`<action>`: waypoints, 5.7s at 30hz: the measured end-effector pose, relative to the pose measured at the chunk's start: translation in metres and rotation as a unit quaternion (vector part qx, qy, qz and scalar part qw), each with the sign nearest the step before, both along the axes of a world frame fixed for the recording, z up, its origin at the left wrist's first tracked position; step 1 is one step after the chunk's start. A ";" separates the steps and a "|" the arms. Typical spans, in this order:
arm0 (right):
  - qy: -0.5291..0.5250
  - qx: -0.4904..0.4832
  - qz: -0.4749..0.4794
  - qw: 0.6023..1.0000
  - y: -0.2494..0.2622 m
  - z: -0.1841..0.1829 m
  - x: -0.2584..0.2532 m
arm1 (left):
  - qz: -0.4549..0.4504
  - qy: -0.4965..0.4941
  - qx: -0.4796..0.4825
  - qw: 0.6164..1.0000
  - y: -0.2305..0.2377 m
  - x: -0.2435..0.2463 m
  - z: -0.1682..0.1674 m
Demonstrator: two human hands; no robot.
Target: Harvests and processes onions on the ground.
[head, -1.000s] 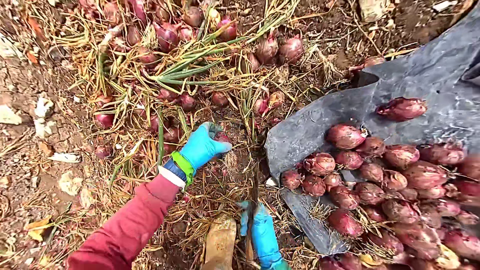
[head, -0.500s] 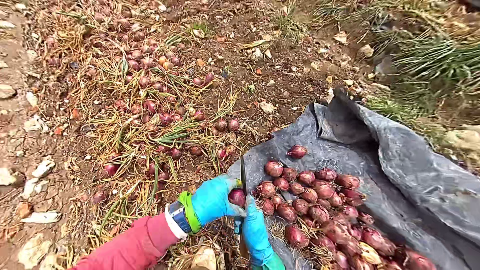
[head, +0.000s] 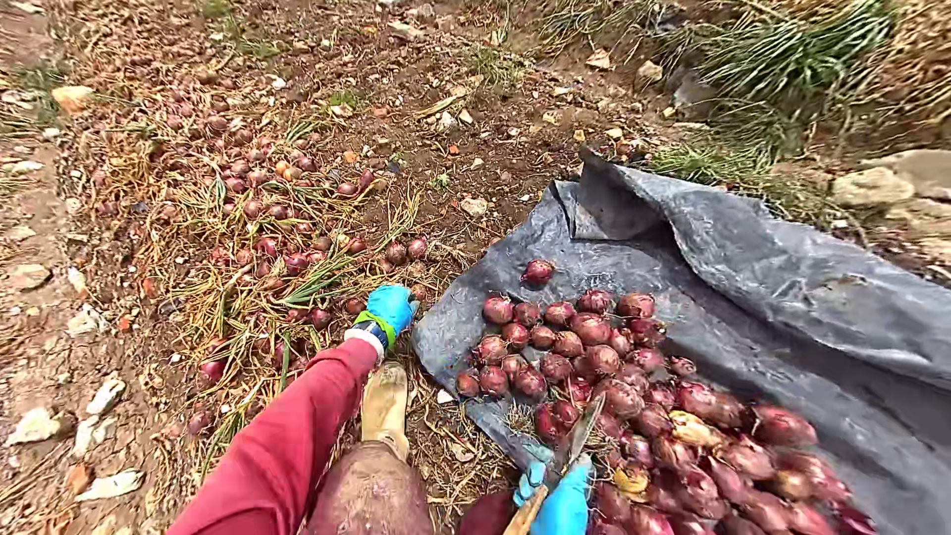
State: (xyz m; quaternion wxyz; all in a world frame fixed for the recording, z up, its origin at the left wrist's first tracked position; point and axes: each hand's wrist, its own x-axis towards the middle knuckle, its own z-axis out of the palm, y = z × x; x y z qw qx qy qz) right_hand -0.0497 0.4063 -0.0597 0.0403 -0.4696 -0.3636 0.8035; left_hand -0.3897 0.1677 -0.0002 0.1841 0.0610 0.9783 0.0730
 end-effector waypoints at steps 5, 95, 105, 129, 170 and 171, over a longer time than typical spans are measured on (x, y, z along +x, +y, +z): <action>-0.037 0.010 0.178 0.983 -0.051 0.006 0.012 | -0.017 0.100 -0.083 0.991 0.033 -0.024 -0.038; 0.030 -0.053 0.322 0.945 -0.094 -0.044 -0.175 | 0.074 -0.269 0.272 0.921 -0.043 -0.020 -0.032; 0.125 0.141 0.399 0.897 -0.087 0.005 -0.188 | -0.283 -0.080 0.103 0.950 -0.061 -0.006 0.026; -0.063 0.012 0.218 0.974 -0.086 -0.039 -0.150 | -0.206 -0.222 -0.030 0.953 -0.044 -0.029 -0.085; 0.079 0.073 0.340 0.934 -0.052 -0.017 -0.117 | -0.193 -0.201 -0.110 0.954 -0.111 -0.049 0.011; 0.070 0.075 0.368 0.924 -0.061 -0.017 -0.121 | -0.200 -0.110 -0.079 0.970 -0.103 -0.075 -0.007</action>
